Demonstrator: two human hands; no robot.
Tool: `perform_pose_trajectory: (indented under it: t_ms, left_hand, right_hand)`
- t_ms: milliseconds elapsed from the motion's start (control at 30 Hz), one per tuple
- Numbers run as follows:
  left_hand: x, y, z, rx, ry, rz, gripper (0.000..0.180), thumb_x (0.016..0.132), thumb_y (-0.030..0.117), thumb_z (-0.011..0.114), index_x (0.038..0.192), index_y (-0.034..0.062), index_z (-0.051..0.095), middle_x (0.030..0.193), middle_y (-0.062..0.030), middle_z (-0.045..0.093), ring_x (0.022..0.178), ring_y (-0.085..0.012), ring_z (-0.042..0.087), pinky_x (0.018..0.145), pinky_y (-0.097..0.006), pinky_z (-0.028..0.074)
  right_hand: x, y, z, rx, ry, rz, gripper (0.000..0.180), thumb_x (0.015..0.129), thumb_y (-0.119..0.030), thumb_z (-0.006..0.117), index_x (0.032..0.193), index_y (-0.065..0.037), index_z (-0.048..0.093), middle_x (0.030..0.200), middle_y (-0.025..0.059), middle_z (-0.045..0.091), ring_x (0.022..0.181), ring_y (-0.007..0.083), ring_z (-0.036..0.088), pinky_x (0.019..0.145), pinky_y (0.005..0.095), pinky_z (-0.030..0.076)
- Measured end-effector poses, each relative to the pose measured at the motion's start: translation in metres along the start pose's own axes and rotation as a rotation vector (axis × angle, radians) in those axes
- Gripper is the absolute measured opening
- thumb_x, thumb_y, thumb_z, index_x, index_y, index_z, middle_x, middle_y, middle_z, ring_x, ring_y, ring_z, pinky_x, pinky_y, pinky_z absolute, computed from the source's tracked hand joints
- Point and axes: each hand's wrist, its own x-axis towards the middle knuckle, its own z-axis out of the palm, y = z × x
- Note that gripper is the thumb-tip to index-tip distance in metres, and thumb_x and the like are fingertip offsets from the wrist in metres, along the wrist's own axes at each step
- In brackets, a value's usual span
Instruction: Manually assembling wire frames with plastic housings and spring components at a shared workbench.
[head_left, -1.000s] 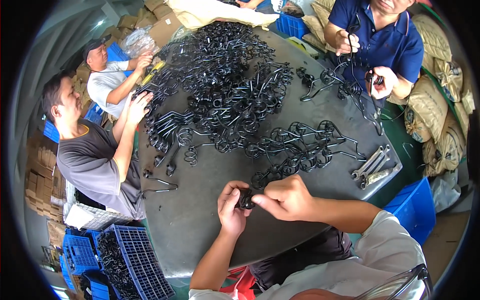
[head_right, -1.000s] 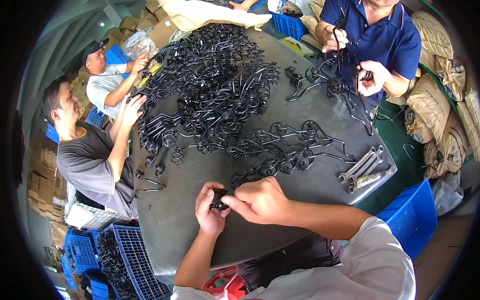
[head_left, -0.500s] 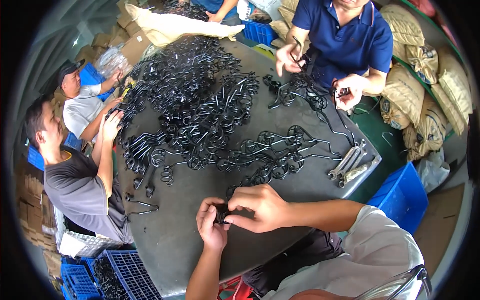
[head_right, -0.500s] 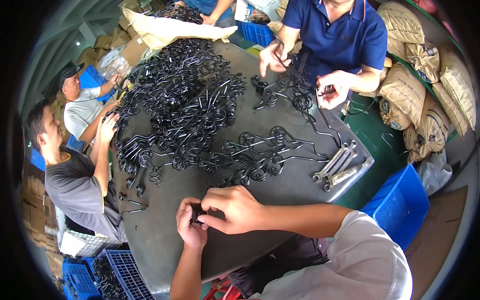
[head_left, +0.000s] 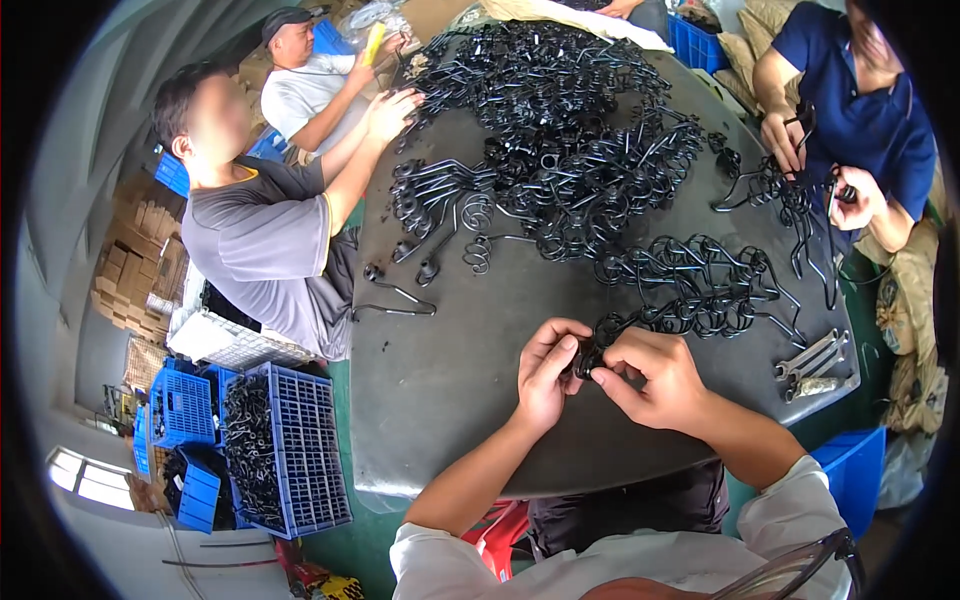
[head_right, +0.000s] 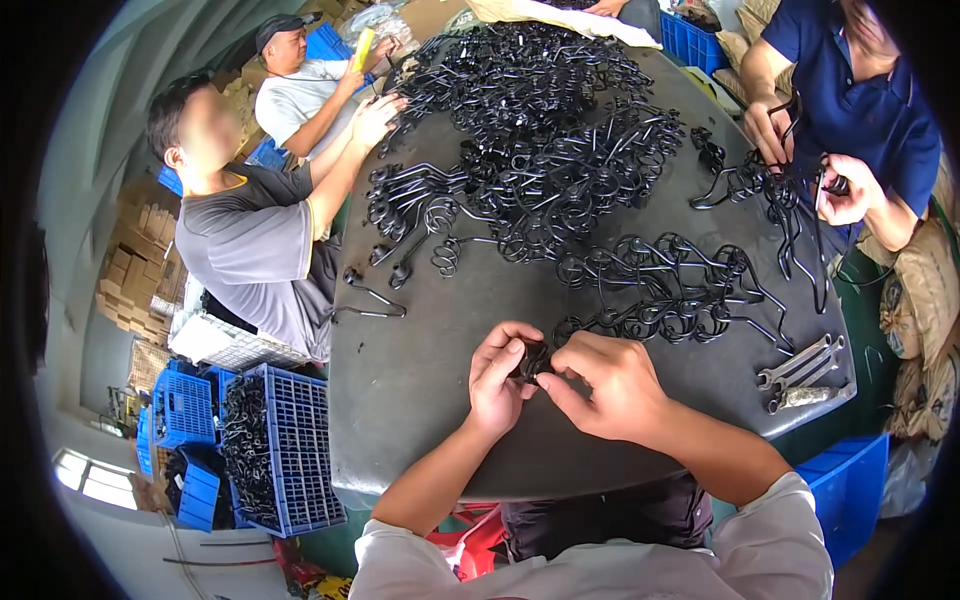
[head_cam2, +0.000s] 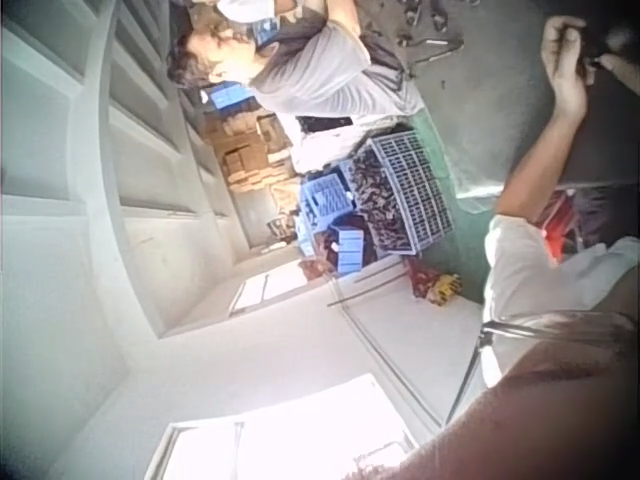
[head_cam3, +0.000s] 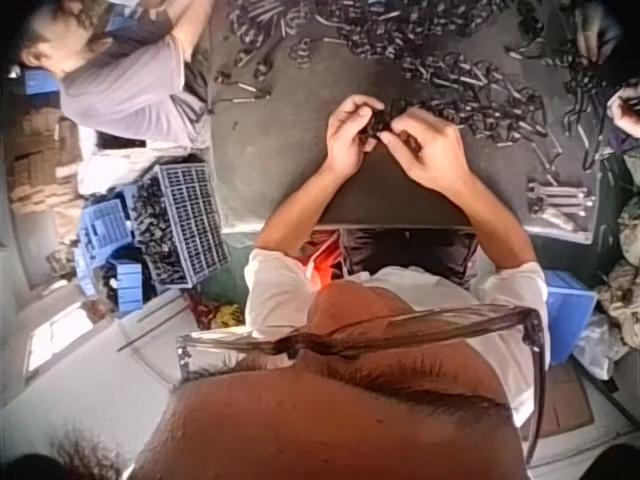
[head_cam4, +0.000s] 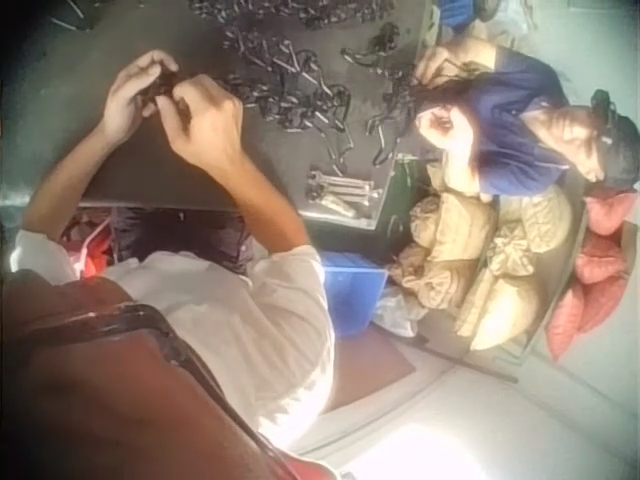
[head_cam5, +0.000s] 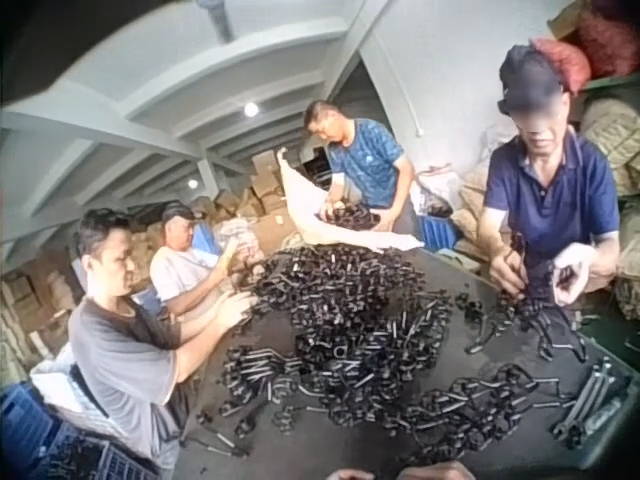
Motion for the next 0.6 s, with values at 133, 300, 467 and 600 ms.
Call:
perform_pose_trajectory:
  t_ms: [133, 300, 467, 600]
  left_hand:
    - [0.002, 0.000, -0.005, -0.029, -0.003, 0.004, 0.029, 0.101, 0.032, 0.057, 0.109, 0.0044, 0.061, 0.071, 0.0025, 0.056, 0.051, -0.0036, 0.042, 0.046, -0.019, 0.027]
    - [0.003, -0.004, -0.006, -0.029, -0.017, 0.020, 0.026, 0.101, 0.029, 0.057, 0.109, 0.0049, 0.061, 0.071, 0.0033, 0.056, 0.051, -0.0031, 0.042, 0.046, -0.019, 0.027]
    - [0.002, -0.003, -0.004, -0.010, -0.016, 0.019, 0.024, 0.101, 0.028, 0.057, 0.109, 0.0053, 0.062, 0.073, 0.0039, 0.056, 0.052, -0.0027, 0.043, 0.046, -0.019, 0.028]
    - [0.003, -0.003, -0.005, 0.008, -0.029, 0.016, 0.025, 0.101, 0.029, 0.058, 0.109, 0.0055, 0.062, 0.074, 0.0038, 0.056, 0.052, -0.0027, 0.044, 0.046, -0.018, 0.029]
  right_hand:
    - [0.003, 0.001, 0.006, 0.042, 0.047, -0.068, 0.022, 0.077, -0.002, 0.076, 0.094, -0.005, 0.062, 0.075, 0.0080, 0.061, 0.059, 0.0251, 0.061, 0.050, 0.0346, 0.046]
    - [0.005, -0.005, 0.001, 0.136, 0.046, -0.046, 0.023, 0.079, -0.002, 0.077, 0.096, -0.004, 0.062, 0.076, 0.0081, 0.061, 0.059, 0.0230, 0.061, 0.050, 0.0333, 0.046]
    - [0.000, 0.003, 0.005, 0.041, 0.052, 0.053, 0.022, 0.083, -0.009, 0.078, 0.073, -0.006, 0.058, 0.062, 0.0046, 0.056, 0.047, 0.0171, 0.055, 0.043, 0.0308, 0.040]
    - [-0.001, 0.003, 0.006, 0.088, 0.020, 0.078, 0.019, 0.081, -0.006, 0.078, 0.079, -0.006, 0.059, 0.065, 0.0049, 0.056, 0.050, 0.0174, 0.055, 0.044, 0.0308, 0.041]
